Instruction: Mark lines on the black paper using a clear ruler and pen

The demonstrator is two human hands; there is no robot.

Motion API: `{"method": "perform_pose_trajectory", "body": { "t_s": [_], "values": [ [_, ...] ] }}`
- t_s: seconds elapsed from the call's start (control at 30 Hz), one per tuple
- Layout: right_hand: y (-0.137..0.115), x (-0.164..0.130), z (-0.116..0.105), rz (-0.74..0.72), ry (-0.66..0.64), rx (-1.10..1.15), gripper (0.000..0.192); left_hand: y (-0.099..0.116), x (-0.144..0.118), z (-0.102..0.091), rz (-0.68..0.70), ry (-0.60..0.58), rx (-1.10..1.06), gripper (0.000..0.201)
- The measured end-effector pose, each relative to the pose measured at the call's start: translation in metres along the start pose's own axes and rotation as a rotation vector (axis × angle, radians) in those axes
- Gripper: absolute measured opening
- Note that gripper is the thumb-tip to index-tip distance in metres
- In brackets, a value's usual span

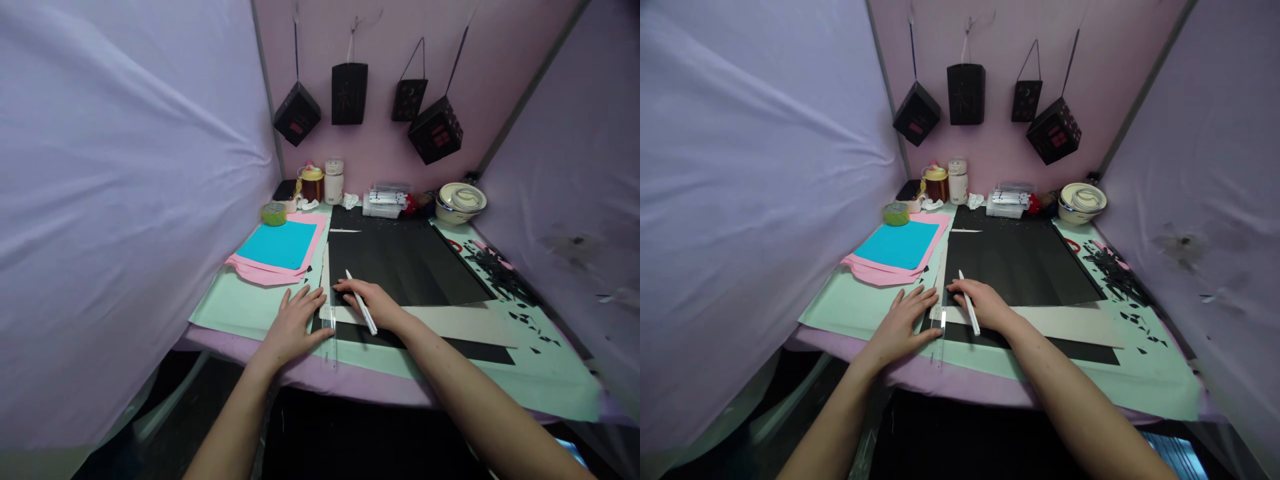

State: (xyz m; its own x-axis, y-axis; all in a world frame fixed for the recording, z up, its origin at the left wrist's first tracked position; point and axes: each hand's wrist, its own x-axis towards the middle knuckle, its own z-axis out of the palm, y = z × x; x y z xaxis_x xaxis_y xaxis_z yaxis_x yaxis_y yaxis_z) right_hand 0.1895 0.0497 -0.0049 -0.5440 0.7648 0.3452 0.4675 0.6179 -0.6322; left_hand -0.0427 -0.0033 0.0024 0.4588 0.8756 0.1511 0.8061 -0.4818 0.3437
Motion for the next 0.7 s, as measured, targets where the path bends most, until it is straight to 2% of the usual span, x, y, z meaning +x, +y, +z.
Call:
{"method": "perform_pose_trajectory", "body": {
  "t_s": [0.7],
  "values": [
    [0.0009,0.0007,0.0006,0.013,-0.017,-0.006,0.028,0.0000,0.0009,0.0002,0.006,-0.007,0.008,0.063]
  ]
}}
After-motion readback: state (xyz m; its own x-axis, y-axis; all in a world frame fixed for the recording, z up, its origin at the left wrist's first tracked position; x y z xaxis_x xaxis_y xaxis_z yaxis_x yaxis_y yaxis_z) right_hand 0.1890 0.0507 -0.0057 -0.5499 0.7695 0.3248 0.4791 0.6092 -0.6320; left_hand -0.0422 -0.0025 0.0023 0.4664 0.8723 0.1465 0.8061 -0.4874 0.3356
